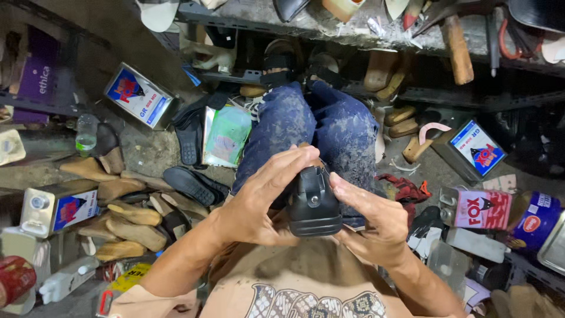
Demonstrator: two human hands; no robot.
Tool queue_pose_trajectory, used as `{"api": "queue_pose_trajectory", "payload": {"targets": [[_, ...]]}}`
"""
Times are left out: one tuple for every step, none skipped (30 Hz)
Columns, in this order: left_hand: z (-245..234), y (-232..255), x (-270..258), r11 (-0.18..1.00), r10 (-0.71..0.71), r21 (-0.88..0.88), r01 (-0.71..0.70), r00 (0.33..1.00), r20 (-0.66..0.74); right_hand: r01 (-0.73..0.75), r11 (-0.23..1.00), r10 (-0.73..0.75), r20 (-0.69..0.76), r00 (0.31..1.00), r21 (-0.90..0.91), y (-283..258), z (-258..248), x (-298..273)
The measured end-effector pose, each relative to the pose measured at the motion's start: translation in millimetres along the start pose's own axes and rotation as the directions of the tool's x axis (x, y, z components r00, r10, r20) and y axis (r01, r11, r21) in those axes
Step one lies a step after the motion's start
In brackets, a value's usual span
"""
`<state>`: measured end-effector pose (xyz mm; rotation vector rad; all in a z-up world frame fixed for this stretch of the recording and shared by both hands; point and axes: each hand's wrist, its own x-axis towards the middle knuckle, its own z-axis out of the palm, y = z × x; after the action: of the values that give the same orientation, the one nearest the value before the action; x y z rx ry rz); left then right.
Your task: The person cleans the sole of a black shoe with a knife, then inserts a wooden shoe tree. They use a small stick to apply a substance to the shoe's seams and later use a hammer to tap the shoe.
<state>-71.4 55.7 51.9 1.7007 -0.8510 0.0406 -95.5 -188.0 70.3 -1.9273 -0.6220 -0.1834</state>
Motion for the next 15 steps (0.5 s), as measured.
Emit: {"api": "queue_pose_trajectory", "payload": {"targets": [[-1.8, 3.5, -0.9, 0.999, -0.033, -0.020, 0.033, 0.999, 0.010, -0.003, 1.000, 0.003, 0.015, 1.000, 0.009, 0.2, -0.1, -0.7], [-3.6, 6.7, -2.3, 0.997, -0.065, -0.040, 0.066, 0.998, 0.020, -0.007, 1.000, 0.006, 0.031, 0.999, 0.017, 0.6, 0.4, -1.5], [-2.9, 6.5, -1.5, 0.997, -0.070, -0.043, 0.070, 0.997, 0.014, -0.010, 1.000, 0.009, 0.039, 0.999, 0.018, 2.5, 0.5, -3.8], [-2.2, 6.4, -0.6, 0.999, -0.033, -0.031, 0.032, 0.999, -0.017, -0.018, 0.999, 0.017, 0.023, 1.000, 0.043, 4.2, 0.4, -6.1], [-2.1, 5.7, 1.1, 1.000, 0.007, -0.017, -0.008, 0.999, -0.046, -0.025, 0.998, 0.024, 0.004, 1.000, 0.066, 6.4, 0.4, -7.8], [-1.7, 7.1, 1.4, 1.000, 0.005, -0.018, -0.006, 0.999, -0.051, -0.026, 0.997, 0.025, 0.010, 1.000, 0.066, 4.8, -1.6, -9.7], [-0.6, 7.8, 2.3, 1.000, 0.020, -0.010, -0.020, 0.999, -0.048, -0.033, 0.998, 0.031, 0.028, 0.999, 0.045, 4.1, -5.0, -10.2], [0.5, 8.2, 3.2, 0.999, 0.034, -0.003, -0.034, 0.998, -0.045, -0.039, 0.999, 0.038, 0.046, 0.998, 0.024, 3.6, -8.4, -10.6], [1.7, 8.8, 3.6, 0.999, 0.034, -0.009, -0.034, 0.998, -0.050, -0.042, 0.999, 0.041, 0.051, 0.998, 0.020, 3.6, -8.3, -14.1], [3.4, 9.4, 4.3, 1.000, 0.025, -0.007, -0.026, 0.999, -0.027, -0.072, 0.997, 0.072, 0.030, 0.997, -0.012, 4.0, -8.7, -17.6], [4.9, 9.8, 5.2, 1.000, 0.019, -0.003, -0.020, 1.000, -0.004, -0.099, 0.994, 0.099, 0.006, 0.995, -0.043, 4.5, -9.1, -21.1], [6.7, 12.2, 7.4, 1.000, 0.021, -0.007, -0.021, 1.000, -0.009, -0.100, 0.994, 0.100, 0.010, 0.995, -0.048, 5.7, -8.9, -23.3], [6.8, 14.2, 10.2, 1.000, 0.028, -0.004, -0.028, 0.999, -0.037, -0.093, 0.995, 0.092, -0.020, 0.996, -0.037, 6.5, -7.4, -25.1], [7.0, 16.3, 13.2, 0.999, 0.035, -0.001, -0.035, 0.997, -0.065, -0.086, 0.996, 0.085, -0.050, 0.995, -0.025, 7.3, -6.2, -26.9], [8.7, 15.6, 11.0, 0.999, 0.037, -0.004, -0.037, 0.997, -0.065, -0.087, 0.996, 0.085, -0.050, 0.995, -0.029, 5.3, -7.9, -26.6]]}}
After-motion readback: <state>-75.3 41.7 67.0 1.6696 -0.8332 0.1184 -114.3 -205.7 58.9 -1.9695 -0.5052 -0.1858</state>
